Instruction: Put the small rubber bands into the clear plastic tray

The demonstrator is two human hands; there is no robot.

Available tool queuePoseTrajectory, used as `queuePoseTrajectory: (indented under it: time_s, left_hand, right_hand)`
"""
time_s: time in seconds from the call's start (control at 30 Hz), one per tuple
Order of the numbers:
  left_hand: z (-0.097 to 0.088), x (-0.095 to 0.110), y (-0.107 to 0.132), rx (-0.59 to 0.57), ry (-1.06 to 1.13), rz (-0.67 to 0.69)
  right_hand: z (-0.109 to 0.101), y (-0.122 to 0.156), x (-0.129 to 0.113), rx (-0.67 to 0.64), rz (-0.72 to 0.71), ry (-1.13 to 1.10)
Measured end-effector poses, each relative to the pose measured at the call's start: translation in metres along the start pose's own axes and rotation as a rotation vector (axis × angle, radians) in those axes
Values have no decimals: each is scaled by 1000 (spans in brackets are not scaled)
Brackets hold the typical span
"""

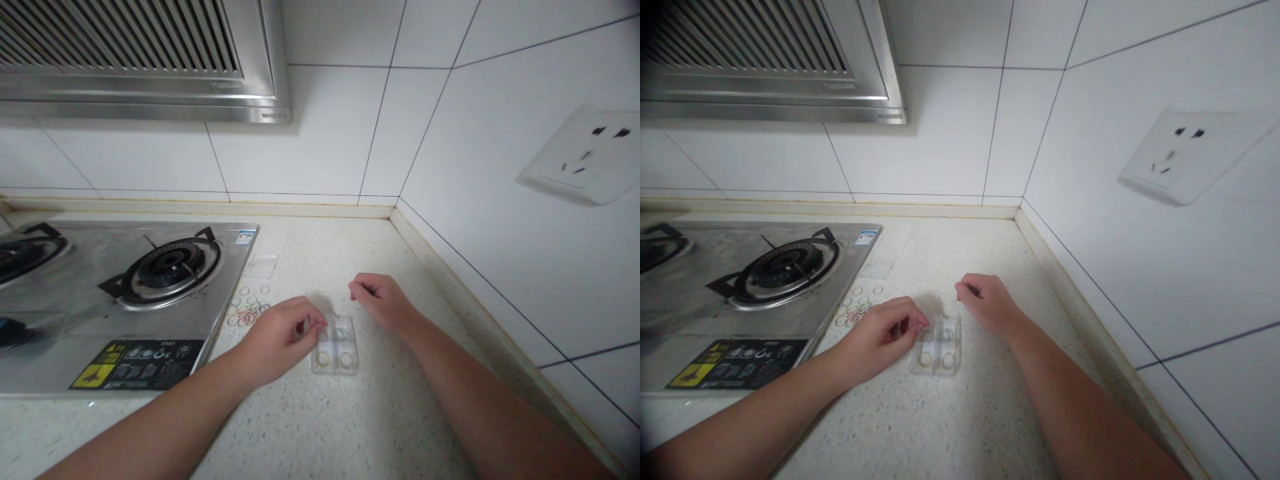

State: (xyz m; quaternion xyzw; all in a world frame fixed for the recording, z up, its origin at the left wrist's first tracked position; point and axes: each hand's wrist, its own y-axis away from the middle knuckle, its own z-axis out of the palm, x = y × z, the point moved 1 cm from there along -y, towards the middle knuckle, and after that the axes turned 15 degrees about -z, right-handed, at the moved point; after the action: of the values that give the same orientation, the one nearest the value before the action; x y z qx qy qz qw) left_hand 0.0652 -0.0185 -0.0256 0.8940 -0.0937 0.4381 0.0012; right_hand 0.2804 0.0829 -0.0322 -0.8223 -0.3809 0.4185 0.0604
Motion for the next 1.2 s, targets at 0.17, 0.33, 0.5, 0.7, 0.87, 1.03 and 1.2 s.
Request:
queuePoseTrajectory:
  time_s: [0.17,0.33,0.5,0.7,0.87,1.03,1.2]
  left_hand:
    - [-14,10,9,127,-313,236]
    - [-49,7,9,89,-735,359]
    - [-91,-10,7,184,-862,93]
    - [-116,-35,6,127,-892,-199]
    - [-115,-49,0,77,-849,-238]
    - [-108,-57,-9,113,-725,-195]
    - [-100,-64,-16,146,-493,-217]
  right_hand:
    - [-2,0,3,26,-1,31]
    - [1,-1,6,-28,7,37]
    - [-2,-4,5,6,17,16]
    - [-3,-4,6,-5,38,25]
    - [-3,-3,9,-22,24,25]
    - [-1,-3,9,-45,7,36]
    - [1,-2,6,-77,-1,77]
